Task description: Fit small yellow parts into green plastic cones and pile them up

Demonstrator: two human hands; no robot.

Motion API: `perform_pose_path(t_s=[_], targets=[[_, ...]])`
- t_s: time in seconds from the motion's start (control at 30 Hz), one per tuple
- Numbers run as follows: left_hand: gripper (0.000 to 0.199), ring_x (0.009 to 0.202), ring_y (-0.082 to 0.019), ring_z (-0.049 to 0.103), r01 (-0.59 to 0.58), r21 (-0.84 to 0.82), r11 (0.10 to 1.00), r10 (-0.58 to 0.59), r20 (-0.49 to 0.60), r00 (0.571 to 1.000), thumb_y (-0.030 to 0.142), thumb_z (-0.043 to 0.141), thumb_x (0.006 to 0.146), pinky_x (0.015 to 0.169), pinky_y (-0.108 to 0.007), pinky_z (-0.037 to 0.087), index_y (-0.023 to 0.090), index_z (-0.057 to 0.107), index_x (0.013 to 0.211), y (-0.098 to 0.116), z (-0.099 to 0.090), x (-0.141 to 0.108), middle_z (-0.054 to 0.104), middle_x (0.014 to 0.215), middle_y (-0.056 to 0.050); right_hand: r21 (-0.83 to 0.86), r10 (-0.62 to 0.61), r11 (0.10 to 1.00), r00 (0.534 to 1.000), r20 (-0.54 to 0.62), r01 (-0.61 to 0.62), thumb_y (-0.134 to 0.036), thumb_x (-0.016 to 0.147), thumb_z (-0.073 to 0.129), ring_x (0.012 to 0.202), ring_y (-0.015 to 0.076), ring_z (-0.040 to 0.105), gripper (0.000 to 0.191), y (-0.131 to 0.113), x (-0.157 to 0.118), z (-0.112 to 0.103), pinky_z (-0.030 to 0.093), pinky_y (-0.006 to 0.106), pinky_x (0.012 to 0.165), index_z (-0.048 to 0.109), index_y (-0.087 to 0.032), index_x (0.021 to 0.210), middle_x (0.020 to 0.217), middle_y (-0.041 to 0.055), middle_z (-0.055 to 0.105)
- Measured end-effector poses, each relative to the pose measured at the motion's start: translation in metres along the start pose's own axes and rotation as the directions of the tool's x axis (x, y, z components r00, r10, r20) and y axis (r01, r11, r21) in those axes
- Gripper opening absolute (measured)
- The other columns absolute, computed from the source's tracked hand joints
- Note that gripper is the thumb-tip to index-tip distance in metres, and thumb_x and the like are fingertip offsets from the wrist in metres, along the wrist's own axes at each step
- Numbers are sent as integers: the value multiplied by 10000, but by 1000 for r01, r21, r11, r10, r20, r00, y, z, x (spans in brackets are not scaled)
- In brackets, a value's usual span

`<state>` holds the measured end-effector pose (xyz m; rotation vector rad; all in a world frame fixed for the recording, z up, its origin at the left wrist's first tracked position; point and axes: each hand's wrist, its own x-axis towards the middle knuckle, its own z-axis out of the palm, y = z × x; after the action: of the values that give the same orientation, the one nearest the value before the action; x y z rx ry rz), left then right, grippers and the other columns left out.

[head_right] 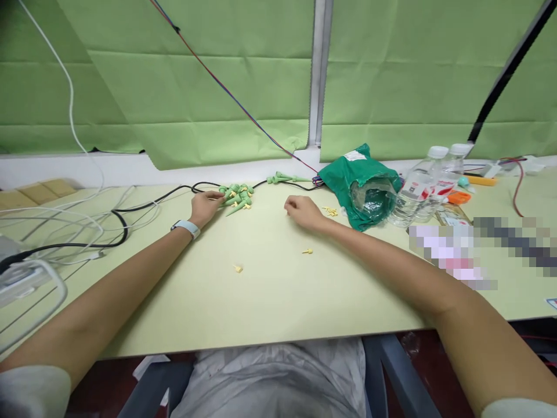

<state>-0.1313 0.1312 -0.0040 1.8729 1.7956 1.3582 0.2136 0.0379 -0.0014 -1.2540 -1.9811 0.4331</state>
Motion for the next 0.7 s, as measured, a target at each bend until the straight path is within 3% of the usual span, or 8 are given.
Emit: perform_pose_path(t_s=[0.1, 0.2, 0.3, 0.47, 0.7], targets=[[215, 848, -242, 709, -6, -9, 1000, 6, 35, 999, 253, 723, 753, 893, -360, 535, 141, 818, 910, -2, 2, -2, 801, 918, -84, -324, 78, 942, 996, -44, -88, -158, 932, 488, 1053, 242, 651, 277, 25, 45, 0, 471, 320, 911, 722, -157, 1080, 1149, 123, 749], [228, 827, -229, 706, -7, -37, 999, 8, 43, 999, 258, 708, 752, 848, -334, 546, 136, 816, 912, -3, 2, -4, 800, 911, -82, -398, 173, 897, 982, -79, -190, -80, 895, 473, 1236, 321, 572, 398, 44, 82, 2, 443, 396, 1019, 677, -92, 1236, 1335, 230, 644], [225, 832, -222, 707, -10, -58, 998, 13, 46, 999, 260, 698, 750, 833, -316, 549, 140, 810, 904, -3, 1, -8, 795, 898, -77, -433, 262, 858, 961, -93, -276, -85, 887, 479, 1219, 341, 578, 449, 60, 109, 5, 449, 425, 1025, 645, -71, 1304, 1341, 258, 618], [206, 831, -215, 685, -78, -19, 997, 78, 12, 997, 290, 663, 794, 835, -313, 538, 165, 794, 892, -2, -1, -12, 786, 913, -63, -473, 341, 815, 937, -74, -334, -111, 905, 497, 1130, 308, 634, 420, 80, 140, 8, 477, 376, 961, 674, -111, 1286, 1273, 214, 685], [178, 826, -207, 657, -197, 30, 980, 197, -12, 980, 255, 595, 847, 825, -309, 508, 170, 751, 852, -1, 2, -14, 750, 938, -78, -534, 357, 766, 928, -109, -358, -147, 910, 534, 1245, 350, 569, 439, 89, 157, 12, 455, 437, 1035, 670, -54, 1317, 1321, 275, 642]])
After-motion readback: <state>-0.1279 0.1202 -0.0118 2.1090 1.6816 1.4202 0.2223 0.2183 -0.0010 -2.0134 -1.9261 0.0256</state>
